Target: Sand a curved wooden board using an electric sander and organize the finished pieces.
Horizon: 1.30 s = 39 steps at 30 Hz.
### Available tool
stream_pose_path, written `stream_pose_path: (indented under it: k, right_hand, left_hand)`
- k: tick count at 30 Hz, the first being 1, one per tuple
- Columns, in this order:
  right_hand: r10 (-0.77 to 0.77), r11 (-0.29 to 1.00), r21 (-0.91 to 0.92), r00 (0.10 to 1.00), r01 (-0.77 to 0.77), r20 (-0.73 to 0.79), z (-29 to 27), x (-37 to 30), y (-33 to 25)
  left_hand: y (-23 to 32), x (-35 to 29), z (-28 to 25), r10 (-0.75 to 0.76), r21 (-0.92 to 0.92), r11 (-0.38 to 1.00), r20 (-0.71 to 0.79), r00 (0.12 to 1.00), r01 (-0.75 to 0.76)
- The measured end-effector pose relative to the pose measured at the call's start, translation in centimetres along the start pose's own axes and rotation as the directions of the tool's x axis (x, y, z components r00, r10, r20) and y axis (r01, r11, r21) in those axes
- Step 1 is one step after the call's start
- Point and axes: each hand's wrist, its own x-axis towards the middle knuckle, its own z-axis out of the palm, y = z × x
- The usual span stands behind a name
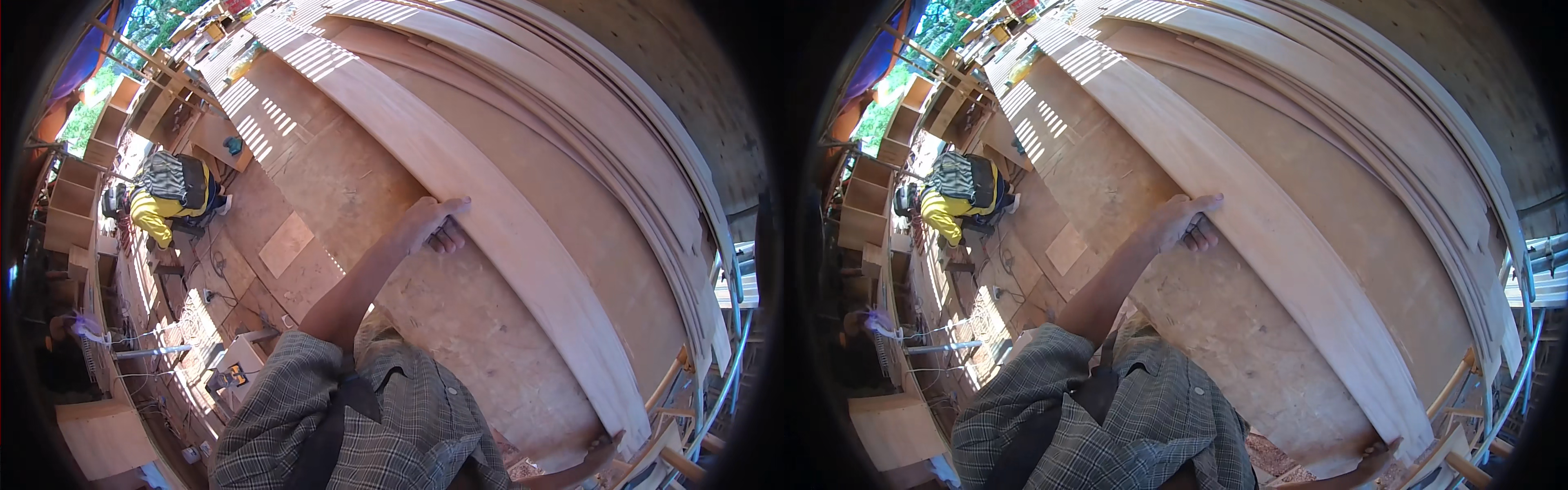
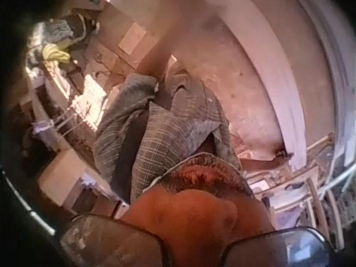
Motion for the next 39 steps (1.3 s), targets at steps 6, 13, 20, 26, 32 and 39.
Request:
stream_pose_path:
  k: [6,13,20,26,32,39]
  right_hand:
    - [0.112,0.979,-0.177,0.992,-0.099,0.065,-1.7,-0.1,0.1]
    - [0.153,0.983,0.072,0.966,-0.172,0.207,-5.8,1.4,3.2]
    - [0.210,0.978,-0.012,0.978,-0.210,0.001,-10.0,-0.9,5.4]
    - [0.128,0.829,-0.553,0.991,-0.087,0.036,-7.5,-2.0,2.9]
    - [-0.679,0.204,-0.864,0.702,0.461,0.214,3.4,-8.7,-2.8]
    - [-0.620,-0.113,-0.256,0.133,0.960,0.774,21.6,-25.8,-1.5]
  left_hand:
    - [-0.2,0.8,-0.3,-0.001,0.318,0.948,-0.008,1.000,0.004]
    - [-1.6,-1.6,-0.6,-0.006,0.164,0.986,0.068,0.998,-0.005]
    - [-3.9,-6.1,-0.8,-0.137,0.198,0.974,0.121,0.983,0.111]
    - [-4.1,-5.6,-2.3,-0.171,-0.063,0.983,-0.014,0.985,0.169]
    - [-1.6,-6.7,-3.3,0.386,0.830,0.542,-0.383,0.839,0.130]
    - [-5.8,-3.2,-3.4,0.643,0.950,-0.150,0.304,0.703,-0.274]
